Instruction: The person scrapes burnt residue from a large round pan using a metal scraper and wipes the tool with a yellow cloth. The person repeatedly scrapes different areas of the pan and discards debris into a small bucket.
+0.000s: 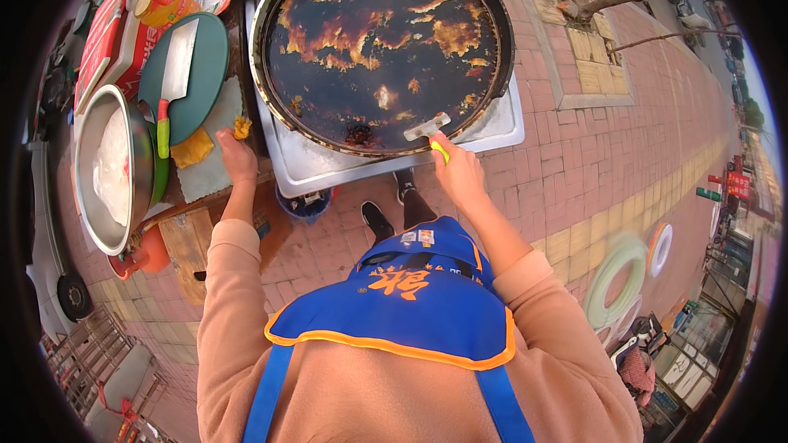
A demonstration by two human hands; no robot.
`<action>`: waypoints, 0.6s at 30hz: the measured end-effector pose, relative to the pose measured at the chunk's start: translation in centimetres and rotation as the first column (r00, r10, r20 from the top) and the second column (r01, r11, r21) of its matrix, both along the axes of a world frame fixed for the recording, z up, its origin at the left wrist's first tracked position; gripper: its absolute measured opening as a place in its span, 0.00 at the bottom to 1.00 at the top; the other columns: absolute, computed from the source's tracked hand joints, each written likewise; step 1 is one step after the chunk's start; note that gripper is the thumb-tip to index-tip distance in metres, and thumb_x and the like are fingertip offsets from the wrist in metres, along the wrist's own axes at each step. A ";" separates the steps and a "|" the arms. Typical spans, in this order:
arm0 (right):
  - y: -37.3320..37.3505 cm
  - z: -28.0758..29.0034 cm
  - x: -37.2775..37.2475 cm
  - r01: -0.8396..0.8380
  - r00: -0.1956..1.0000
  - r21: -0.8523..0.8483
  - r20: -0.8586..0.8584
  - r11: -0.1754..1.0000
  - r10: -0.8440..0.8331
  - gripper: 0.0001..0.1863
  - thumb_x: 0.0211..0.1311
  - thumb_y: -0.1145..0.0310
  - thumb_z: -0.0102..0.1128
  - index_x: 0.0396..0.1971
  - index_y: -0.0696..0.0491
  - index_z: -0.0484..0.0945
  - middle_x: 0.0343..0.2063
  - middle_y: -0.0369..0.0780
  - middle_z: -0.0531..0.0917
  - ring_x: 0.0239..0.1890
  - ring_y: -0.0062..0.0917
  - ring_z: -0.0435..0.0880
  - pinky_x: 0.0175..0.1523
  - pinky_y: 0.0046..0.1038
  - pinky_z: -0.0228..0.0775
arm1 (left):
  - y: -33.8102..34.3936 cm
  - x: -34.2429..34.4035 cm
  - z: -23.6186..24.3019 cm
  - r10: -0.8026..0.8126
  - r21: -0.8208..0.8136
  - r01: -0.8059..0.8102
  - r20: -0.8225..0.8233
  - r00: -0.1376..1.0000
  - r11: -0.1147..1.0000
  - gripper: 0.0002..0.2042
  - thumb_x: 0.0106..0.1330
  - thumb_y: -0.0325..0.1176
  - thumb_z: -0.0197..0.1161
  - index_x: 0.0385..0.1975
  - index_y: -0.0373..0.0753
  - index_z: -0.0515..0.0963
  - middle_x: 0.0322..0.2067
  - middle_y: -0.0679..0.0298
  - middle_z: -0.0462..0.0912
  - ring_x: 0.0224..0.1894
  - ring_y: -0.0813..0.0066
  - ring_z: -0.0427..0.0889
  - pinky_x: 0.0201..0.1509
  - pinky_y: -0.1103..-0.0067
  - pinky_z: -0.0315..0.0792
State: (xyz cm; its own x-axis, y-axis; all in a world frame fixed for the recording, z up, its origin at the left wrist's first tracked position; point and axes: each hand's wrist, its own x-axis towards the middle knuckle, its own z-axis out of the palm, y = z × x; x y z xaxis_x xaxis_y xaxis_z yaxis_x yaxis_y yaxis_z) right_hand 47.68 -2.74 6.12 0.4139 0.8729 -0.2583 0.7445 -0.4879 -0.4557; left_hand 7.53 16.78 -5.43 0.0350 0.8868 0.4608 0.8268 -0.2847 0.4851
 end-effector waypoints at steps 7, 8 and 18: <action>3.4 0.3 0.1 0.007 1.000 0.001 0.024 1.000 -0.007 0.17 0.65 0.62 0.61 0.54 0.41 0.82 0.37 0.51 0.86 0.41 0.53 0.83 0.47 0.48 0.76 | -0.1 -0.1 -0.1 0.039 -0.094 -0.037 0.015 0.999 0.995 0.12 0.62 0.17 0.50 0.43 0.35 0.64 0.43 0.46 0.69 0.43 0.35 0.72 0.44 0.55 0.69; 3.9 0.1 0.1 0.016 0.999 0.012 0.029 1.000 -0.016 0.17 0.65 0.62 0.61 0.53 0.41 0.82 0.37 0.50 0.86 0.41 0.53 0.83 0.46 0.48 0.76 | 0.0 -0.1 -0.1 0.032 -0.078 -0.031 0.014 0.999 0.997 0.12 0.62 0.17 0.50 0.43 0.35 0.64 0.43 0.46 0.69 0.43 0.35 0.72 0.44 0.55 0.69; 9.1 -0.8 1.6 0.062 0.996 0.042 0.062 0.997 -0.065 0.18 0.64 0.62 0.62 0.53 0.43 0.83 0.39 0.50 0.86 0.44 0.50 0.84 0.49 0.46 0.77 | 0.0 0.0 0.0 0.030 -0.116 -0.026 0.039 0.999 0.993 0.11 0.63 0.19 0.49 0.44 0.34 0.65 0.44 0.45 0.69 0.44 0.35 0.72 0.45 0.54 0.69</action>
